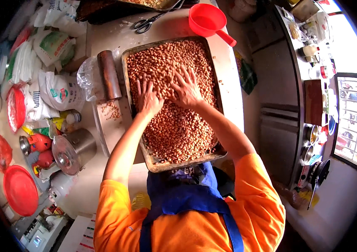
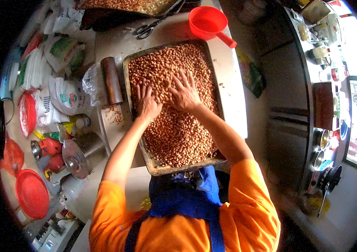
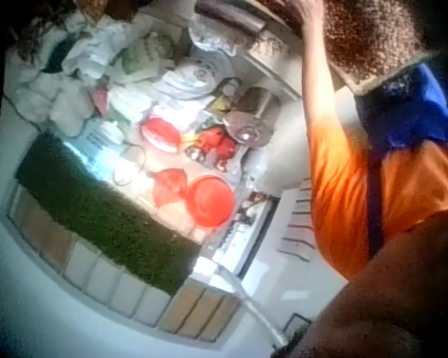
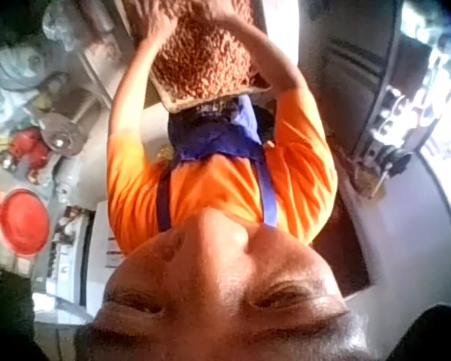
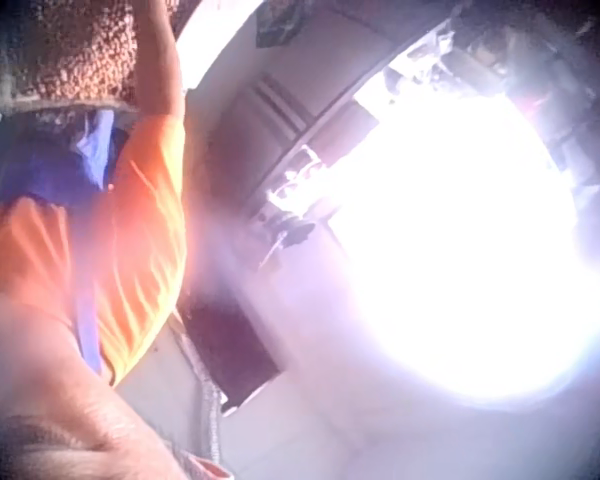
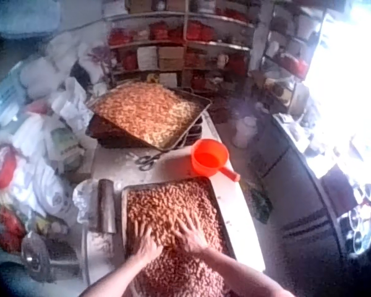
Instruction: The person uses both hands to spread and sort peanuts on a large metal tray. The person periodically picks up a metal bowl to collect or move items and uses a wooden rolling pin to spread the peanuts across the tray surface.
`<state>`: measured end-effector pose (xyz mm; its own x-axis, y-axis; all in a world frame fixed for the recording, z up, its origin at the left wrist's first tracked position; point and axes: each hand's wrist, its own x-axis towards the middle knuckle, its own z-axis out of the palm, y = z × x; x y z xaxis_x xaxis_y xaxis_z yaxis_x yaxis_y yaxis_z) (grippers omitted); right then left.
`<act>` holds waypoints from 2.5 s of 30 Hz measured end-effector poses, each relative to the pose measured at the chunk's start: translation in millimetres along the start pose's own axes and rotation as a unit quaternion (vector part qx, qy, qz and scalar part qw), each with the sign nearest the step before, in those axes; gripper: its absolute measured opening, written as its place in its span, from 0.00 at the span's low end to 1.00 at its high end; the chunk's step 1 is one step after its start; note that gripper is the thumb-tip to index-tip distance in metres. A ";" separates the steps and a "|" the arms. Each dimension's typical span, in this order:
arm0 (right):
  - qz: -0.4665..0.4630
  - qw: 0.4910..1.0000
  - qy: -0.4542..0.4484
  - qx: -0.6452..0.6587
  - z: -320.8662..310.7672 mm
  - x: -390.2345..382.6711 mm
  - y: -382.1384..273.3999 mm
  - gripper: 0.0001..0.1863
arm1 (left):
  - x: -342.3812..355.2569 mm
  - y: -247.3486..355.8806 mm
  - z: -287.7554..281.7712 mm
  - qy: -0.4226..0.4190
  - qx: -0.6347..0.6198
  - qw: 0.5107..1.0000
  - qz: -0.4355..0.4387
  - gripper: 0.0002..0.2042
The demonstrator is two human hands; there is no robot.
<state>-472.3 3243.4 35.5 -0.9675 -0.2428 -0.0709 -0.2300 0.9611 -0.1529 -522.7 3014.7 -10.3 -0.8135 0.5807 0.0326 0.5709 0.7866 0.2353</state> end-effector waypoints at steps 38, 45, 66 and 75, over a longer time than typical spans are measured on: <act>0.129 0.991 -0.008 0.032 31.1 -93.7 -67.0 0.46 | -148.7 57.3 -28.7 0.008 -0.120 0.992 0.021 0.32; 0.086 0.995 -0.018 0.050 23.7 -107.6 -82.9 0.38 | -199.1 68.0 -21.8 -0.029 -0.055 0.992 0.112 0.49; 0.164 0.962 0.156 0.154 10.7 -211.8 -109.7 0.44 | -94.3 43.4 -61.1 0.118 -0.180 0.976 -0.020 0.13; 0.126 0.960 0.190 0.160 -0.7 -54.7 -16.9 0.49 | -17.9 -96.3 -79.2 0.208 0.087 0.932 -0.285 0.35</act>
<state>-415.6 3240.5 42.7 -0.9705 0.1165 0.2112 0.0018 0.8790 -0.4767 -571.9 2911.9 43.4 -0.9419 -0.0451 0.3330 0.0129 0.9854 0.1699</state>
